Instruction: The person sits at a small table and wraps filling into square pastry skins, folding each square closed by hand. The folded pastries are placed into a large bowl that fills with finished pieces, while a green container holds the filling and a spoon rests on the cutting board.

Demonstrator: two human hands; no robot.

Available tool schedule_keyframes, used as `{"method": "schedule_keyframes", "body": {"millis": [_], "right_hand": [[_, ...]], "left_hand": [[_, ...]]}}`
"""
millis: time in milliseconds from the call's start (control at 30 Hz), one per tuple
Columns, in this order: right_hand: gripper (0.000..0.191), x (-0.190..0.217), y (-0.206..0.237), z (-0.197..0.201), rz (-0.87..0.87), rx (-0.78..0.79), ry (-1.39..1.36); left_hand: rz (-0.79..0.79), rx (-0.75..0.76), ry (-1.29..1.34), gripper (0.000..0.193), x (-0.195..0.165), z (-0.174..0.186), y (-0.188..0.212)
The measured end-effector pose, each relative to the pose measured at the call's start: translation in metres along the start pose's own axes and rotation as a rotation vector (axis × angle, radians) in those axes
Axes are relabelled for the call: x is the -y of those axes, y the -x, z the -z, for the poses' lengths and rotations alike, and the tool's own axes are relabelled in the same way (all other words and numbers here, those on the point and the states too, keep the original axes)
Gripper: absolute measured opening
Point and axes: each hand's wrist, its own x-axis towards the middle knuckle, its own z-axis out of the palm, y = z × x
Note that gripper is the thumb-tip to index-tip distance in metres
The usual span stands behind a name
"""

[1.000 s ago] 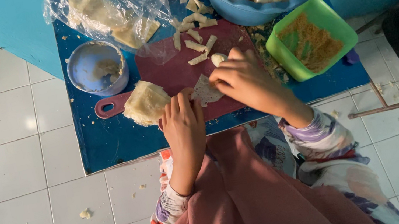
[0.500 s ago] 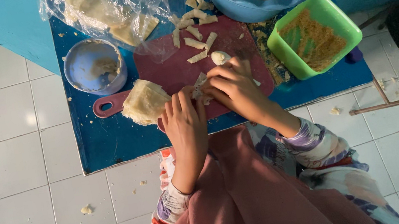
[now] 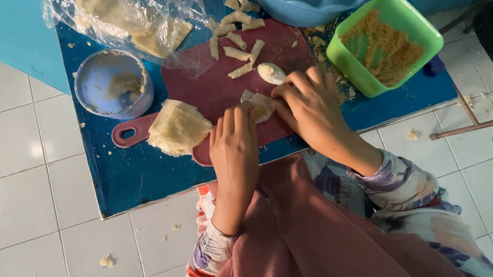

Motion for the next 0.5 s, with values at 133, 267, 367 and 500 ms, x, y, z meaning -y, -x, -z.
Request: {"method": "schedule_keyframes", "body": {"millis": [133, 267, 367, 500], "right_hand": [[0.014, 0.0, -0.001, -0.006, -0.016, 0.007, -0.028], [0.017, -0.001, -0.004, -0.008, -0.014, 0.025, -0.049], [0.02, 0.0, -0.006, -0.008, -0.004, 0.031, -0.108], [0.019, 0.003, -0.009, -0.009, -0.009, 0.041, -0.089]], "left_hand": [[-0.059, -0.007, 0.057, 0.023, 0.002, 0.002, 0.001], [-0.048, 0.054, 0.049, 0.023, 0.002, 0.006, -0.001], [-0.075, 0.028, 0.084, 0.023, 0.0, 0.009, -0.002], [-0.064, 0.053, 0.102, 0.03, -0.001, 0.013, -0.005]]}}
